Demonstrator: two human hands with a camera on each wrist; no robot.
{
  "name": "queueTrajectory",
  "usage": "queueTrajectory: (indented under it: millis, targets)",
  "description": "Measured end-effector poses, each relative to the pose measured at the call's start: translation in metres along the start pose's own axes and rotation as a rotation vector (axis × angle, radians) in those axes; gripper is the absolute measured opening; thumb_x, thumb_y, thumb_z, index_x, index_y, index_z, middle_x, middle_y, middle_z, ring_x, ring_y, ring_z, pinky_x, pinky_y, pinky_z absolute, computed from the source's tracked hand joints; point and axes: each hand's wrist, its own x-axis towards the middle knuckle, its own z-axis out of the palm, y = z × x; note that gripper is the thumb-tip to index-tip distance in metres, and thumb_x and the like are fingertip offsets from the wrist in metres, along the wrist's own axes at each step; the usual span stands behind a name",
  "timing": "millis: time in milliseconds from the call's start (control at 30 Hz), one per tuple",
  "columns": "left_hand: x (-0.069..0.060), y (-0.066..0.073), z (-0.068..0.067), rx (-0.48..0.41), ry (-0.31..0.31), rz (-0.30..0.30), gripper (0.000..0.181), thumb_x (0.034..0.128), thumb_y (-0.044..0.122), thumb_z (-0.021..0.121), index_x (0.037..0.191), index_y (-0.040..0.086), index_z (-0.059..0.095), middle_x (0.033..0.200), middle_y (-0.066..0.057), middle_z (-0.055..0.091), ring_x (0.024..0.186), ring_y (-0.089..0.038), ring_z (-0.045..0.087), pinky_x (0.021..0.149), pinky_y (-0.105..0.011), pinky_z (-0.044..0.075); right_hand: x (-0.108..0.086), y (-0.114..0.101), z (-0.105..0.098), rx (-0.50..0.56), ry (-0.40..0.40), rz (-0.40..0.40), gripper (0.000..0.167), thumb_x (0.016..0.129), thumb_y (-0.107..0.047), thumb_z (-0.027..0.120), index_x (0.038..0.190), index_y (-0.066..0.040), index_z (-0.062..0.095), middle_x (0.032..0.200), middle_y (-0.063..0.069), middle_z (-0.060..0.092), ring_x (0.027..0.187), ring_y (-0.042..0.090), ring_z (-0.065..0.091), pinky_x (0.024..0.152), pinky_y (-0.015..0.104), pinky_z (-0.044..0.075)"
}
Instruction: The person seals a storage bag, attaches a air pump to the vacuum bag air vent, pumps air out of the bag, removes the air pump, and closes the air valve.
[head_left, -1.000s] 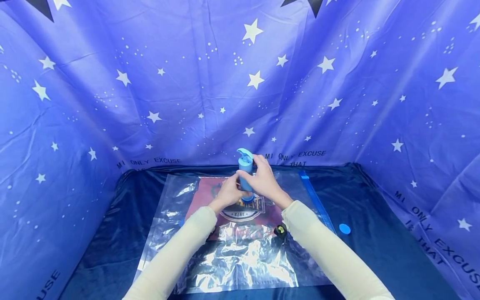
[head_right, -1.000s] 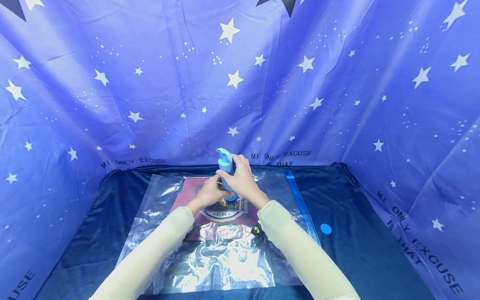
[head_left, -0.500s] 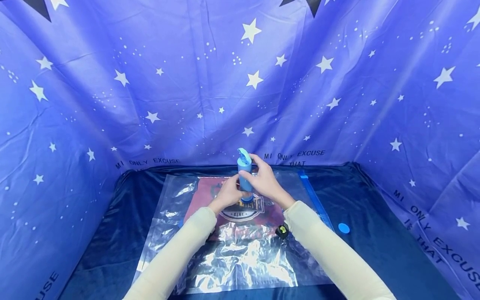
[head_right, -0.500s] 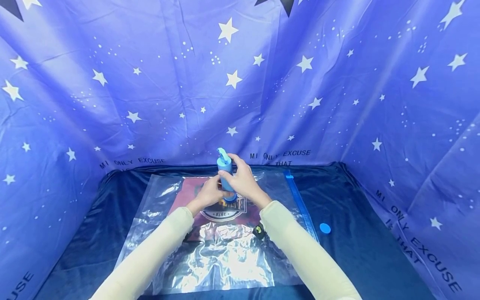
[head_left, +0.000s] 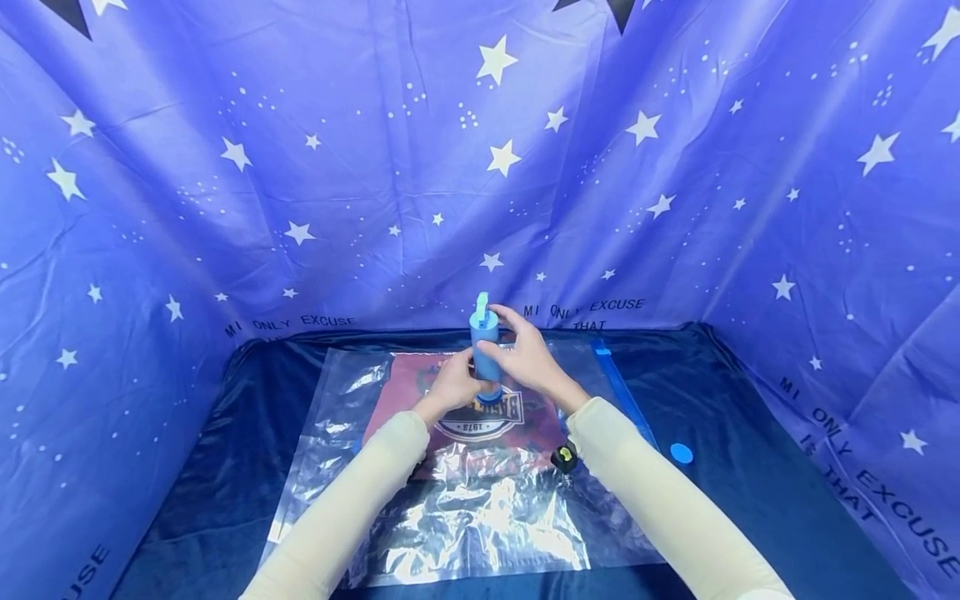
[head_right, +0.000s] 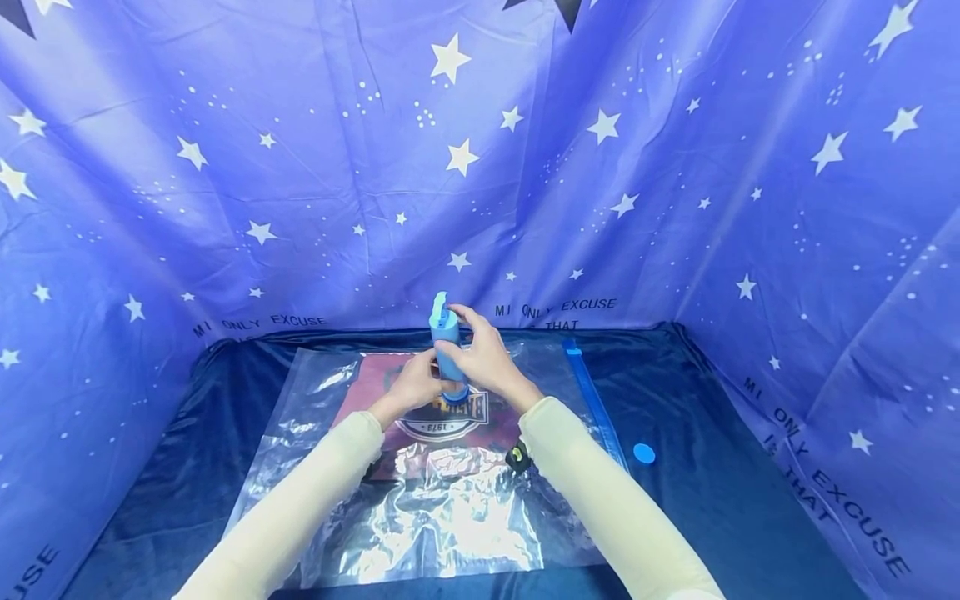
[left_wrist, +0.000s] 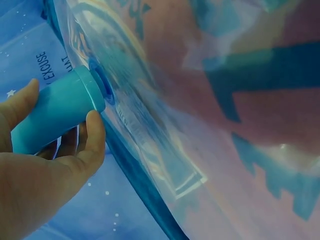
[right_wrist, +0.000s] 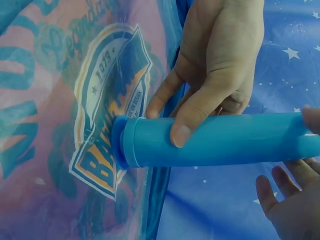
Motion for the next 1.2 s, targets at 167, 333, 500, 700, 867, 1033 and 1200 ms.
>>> queueTrajectory:
  millis: [167, 333, 500, 700, 867, 1033, 1200]
  targets:
    - [-0.001, -0.001, 0.000, -0.005, 0.007, -0.013, 0.060, 0.0865, 0.014, 0.088, 0.139, 0.002, 0.061, 0.123, -0.014, 0.071, 0.112, -0.033, 0.067, 0.102, -0.051, 0.050, -0.001, -0.003, 0.001, -0.034, 0.008, -0.005, 0.067, 0.099, -0.020, 0.076, 0.155, 0.000, 0.045, 0.145, 0.020, 0.058, 0.129, 0.034, 0.058, 0.103, 0.050, 0.050]
    - [-0.001, 0.001, 0.002, 0.012, 0.016, -0.028, 0.063, 0.0844, 0.015, 0.090, 0.138, 0.001, 0.061, 0.122, -0.015, 0.071, 0.111, -0.034, 0.067, 0.100, -0.049, 0.052, -0.002, -0.004, 0.002, -0.090, 0.046, 0.024, 0.072, 0.096, -0.028, 0.080, 0.154, -0.001, 0.047, 0.138, 0.016, 0.060, 0.125, 0.031, 0.055, 0.099, 0.051, 0.050]
    - [0.000, 0.001, 0.003, 0.015, 0.020, -0.040, 0.059, 0.0846, 0.017, 0.090, 0.135, 0.002, 0.064, 0.119, -0.013, 0.072, 0.109, -0.032, 0.068, 0.098, -0.047, 0.053, -0.003, -0.008, 0.003, -0.129, 0.055, 0.071, 0.079, 0.096, -0.035, 0.080, 0.157, -0.001, 0.042, 0.146, 0.019, 0.053, 0.125, 0.033, 0.053, 0.100, 0.050, 0.050]
    - [0.001, 0.002, 0.002, 0.007, 0.018, -0.045, 0.057, 0.0845, 0.015, 0.090, 0.134, 0.003, 0.065, 0.118, -0.011, 0.072, 0.107, -0.030, 0.069, 0.096, -0.046, 0.054, -0.005, -0.012, 0.003, -0.066, 0.058, 0.057, 0.068, 0.100, -0.021, 0.074, 0.157, -0.001, 0.043, 0.147, 0.023, 0.056, 0.120, 0.037, 0.063, 0.097, 0.054, 0.052]
    - [0.002, 0.002, 0.002, 0.020, 0.032, -0.039, 0.056, 0.0838, 0.016, 0.090, 0.132, 0.002, 0.066, 0.117, -0.013, 0.073, 0.107, -0.031, 0.069, 0.099, -0.046, 0.053, -0.002, -0.008, 0.005, -0.050, 0.092, 0.041, 0.062, 0.097, -0.018, 0.078, 0.151, -0.003, 0.051, 0.135, 0.017, 0.064, 0.117, 0.030, 0.064, 0.095, 0.049, 0.053]
    - [0.001, 0.002, 0.004, 0.033, 0.049, -0.046, 0.053, 0.0835, 0.016, 0.091, 0.129, 0.002, 0.068, 0.116, -0.012, 0.074, 0.108, -0.031, 0.068, 0.101, -0.046, 0.051, -0.001, -0.005, 0.008, -0.099, 0.112, 0.047, 0.063, 0.093, -0.029, 0.084, 0.144, -0.005, 0.055, 0.121, 0.011, 0.062, 0.106, 0.028, 0.058, 0.085, 0.042, 0.050]
    - [0.002, 0.000, 0.004, 0.018, 0.038, -0.054, 0.048, 0.0836, 0.015, 0.091, 0.125, 0.002, 0.070, 0.110, -0.010, 0.075, 0.097, -0.026, 0.070, 0.094, -0.042, 0.055, -0.002, -0.008, 0.008, -0.097, 0.094, 0.053, 0.068, 0.095, -0.034, 0.080, 0.149, -0.004, 0.051, 0.125, 0.012, 0.061, 0.110, 0.028, 0.057, 0.088, 0.046, 0.050]
